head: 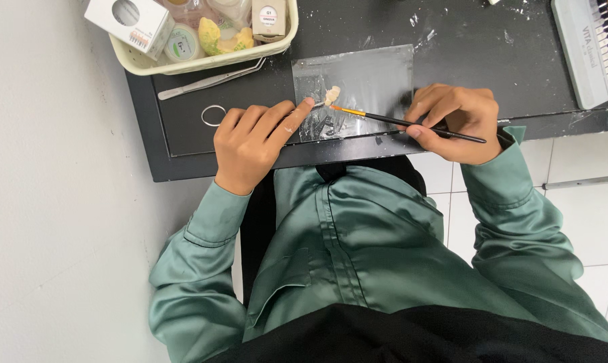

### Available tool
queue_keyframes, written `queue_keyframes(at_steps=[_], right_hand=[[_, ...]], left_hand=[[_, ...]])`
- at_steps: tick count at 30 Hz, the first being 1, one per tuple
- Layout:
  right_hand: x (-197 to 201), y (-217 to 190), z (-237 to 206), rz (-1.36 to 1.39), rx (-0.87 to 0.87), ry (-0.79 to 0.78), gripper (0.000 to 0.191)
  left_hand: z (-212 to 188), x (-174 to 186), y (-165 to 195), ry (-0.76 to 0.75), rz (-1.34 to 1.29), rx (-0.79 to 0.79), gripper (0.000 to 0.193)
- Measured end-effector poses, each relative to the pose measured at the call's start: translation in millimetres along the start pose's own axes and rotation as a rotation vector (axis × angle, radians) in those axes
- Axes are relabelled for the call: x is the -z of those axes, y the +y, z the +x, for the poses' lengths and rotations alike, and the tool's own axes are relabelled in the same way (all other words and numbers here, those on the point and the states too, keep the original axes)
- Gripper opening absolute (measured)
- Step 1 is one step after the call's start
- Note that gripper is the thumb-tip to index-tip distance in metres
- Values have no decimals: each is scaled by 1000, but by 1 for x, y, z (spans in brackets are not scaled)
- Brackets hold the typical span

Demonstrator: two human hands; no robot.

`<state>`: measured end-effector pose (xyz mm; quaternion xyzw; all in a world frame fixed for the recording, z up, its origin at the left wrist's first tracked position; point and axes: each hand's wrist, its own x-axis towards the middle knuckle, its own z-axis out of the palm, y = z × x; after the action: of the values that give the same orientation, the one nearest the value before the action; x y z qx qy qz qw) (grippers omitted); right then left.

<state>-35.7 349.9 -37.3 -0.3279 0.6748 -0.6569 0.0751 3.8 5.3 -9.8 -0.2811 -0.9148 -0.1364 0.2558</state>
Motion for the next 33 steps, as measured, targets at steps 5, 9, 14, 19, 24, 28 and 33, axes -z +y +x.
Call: queue_keyframes(at_steps=[5,9,14,19,24,28,33], right_hand=[[-1,1,-1,-25,-1,15,23],[-2,0,-1,-46,12,6,22],[-1,0,0,-50,17,-6,23],[-1,1,-4,-13,-6,23,22],[-1,3,-4,-35,1,18,23],[-1,2,-4,-44,-3,2,24],[0,2,-2,4,9,7,23]], left_hand=[[0,0,0,-3,1,0,39],[0,0,0,-7,-5,-2,40],[0,-1,0,0,12,-6,40],[0,0,0,-1,7,-7,40],[-1,0,0,-1,10,-7,40],[-1,0,1,-6,11,-7,41],[-1,-1,1,-6,0,-1,39]])
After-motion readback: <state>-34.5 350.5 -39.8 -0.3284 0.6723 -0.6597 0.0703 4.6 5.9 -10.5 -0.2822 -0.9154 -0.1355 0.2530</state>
